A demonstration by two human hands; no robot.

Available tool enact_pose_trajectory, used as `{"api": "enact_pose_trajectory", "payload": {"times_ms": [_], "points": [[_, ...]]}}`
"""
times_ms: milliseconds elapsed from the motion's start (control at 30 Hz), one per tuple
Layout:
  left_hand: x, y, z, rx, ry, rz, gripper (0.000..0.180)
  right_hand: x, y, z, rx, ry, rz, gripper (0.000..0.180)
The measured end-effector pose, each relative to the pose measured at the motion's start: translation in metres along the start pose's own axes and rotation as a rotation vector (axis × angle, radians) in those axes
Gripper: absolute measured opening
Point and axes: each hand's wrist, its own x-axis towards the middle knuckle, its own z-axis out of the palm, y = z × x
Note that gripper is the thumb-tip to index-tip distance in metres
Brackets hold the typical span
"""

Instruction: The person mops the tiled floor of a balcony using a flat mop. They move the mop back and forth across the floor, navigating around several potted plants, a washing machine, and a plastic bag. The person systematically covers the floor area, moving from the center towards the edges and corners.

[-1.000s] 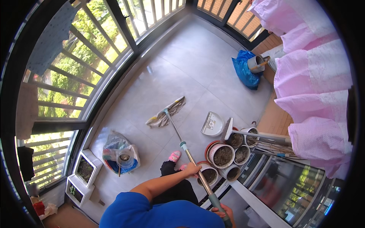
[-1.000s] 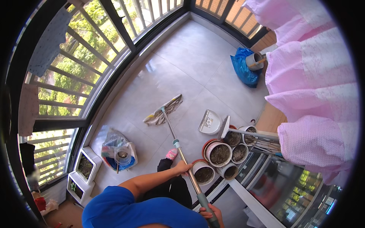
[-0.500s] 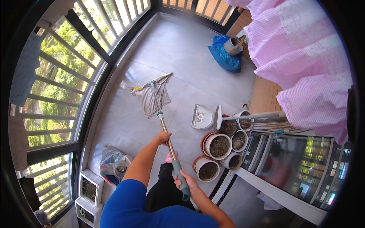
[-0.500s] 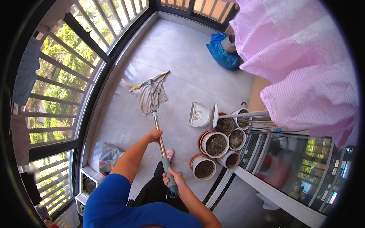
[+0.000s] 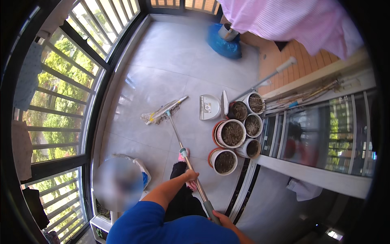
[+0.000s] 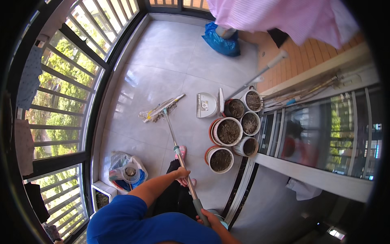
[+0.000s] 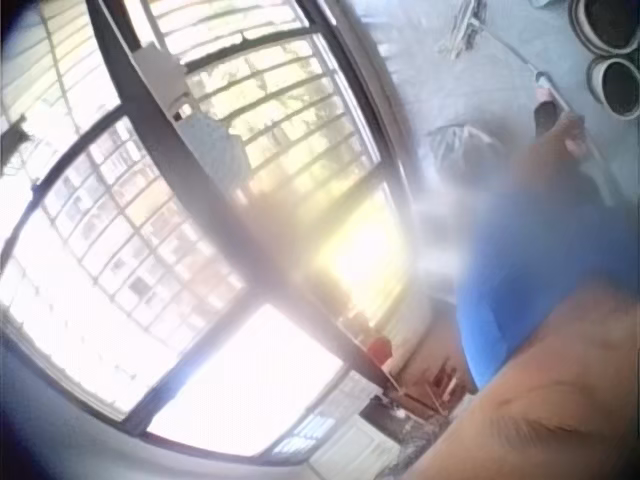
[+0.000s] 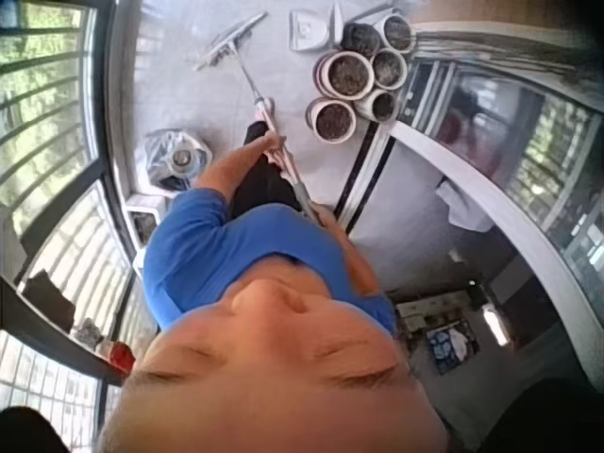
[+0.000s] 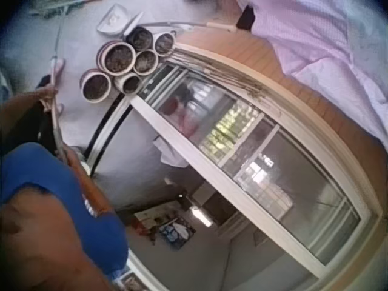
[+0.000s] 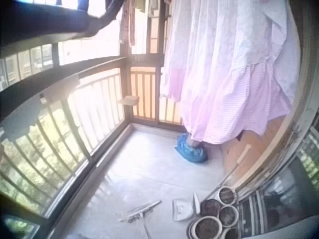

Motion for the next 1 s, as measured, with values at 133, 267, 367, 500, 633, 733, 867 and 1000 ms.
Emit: {"api": "enact_pose_trajectory", "payload": {"times_ms": [133, 267, 367, 500, 633, 733, 867, 1000], "points": [[0.011, -0.074, 0.055, 0.036, -0.049, 0.024, 0.038, 0.003, 0.070, -0.066, 0.104, 0.074, -0.009, 0.025], [0.002, -0.129, 0.095, 0.040, 0.074, 0.114, 0.034, -0.002, 0.113, -0.104, -0.035, 0.095, -0.171, 0.024], [-0.005, -0.141, 0.099, -0.083, 0.123, 0.301, 0.030, -0.007, 0.130, -0.118, -0.303, 0.156, -0.411, 0.024], [-0.040, -0.110, 0.080, -0.070, 0.138, 0.427, 0.026, -0.013, 0.107, -0.093, -0.388, 0.056, -0.500, 0.022], [-0.018, -0.039, 0.013, 0.050, 0.379, 0.610, 0.034, 0.004, 0.039, -0.024, -0.284, -0.201, -0.456, 0.026], [-0.022, 0.030, -0.036, -0.240, 0.428, 0.707, 0.035, 0.045, -0.016, 0.036, -0.153, -0.378, -0.491, 0.027], [-0.001, 0.079, -0.101, -0.623, 0.147, 0.670, 0.034, 0.071, -0.049, 0.112, -0.300, -0.254, -0.589, 0.031], [0.026, 0.074, -0.109, -0.242, 0.307, 0.449, 0.030, 0.100, -0.029, 0.093, -0.318, -0.122, -0.470, 0.025]]}}
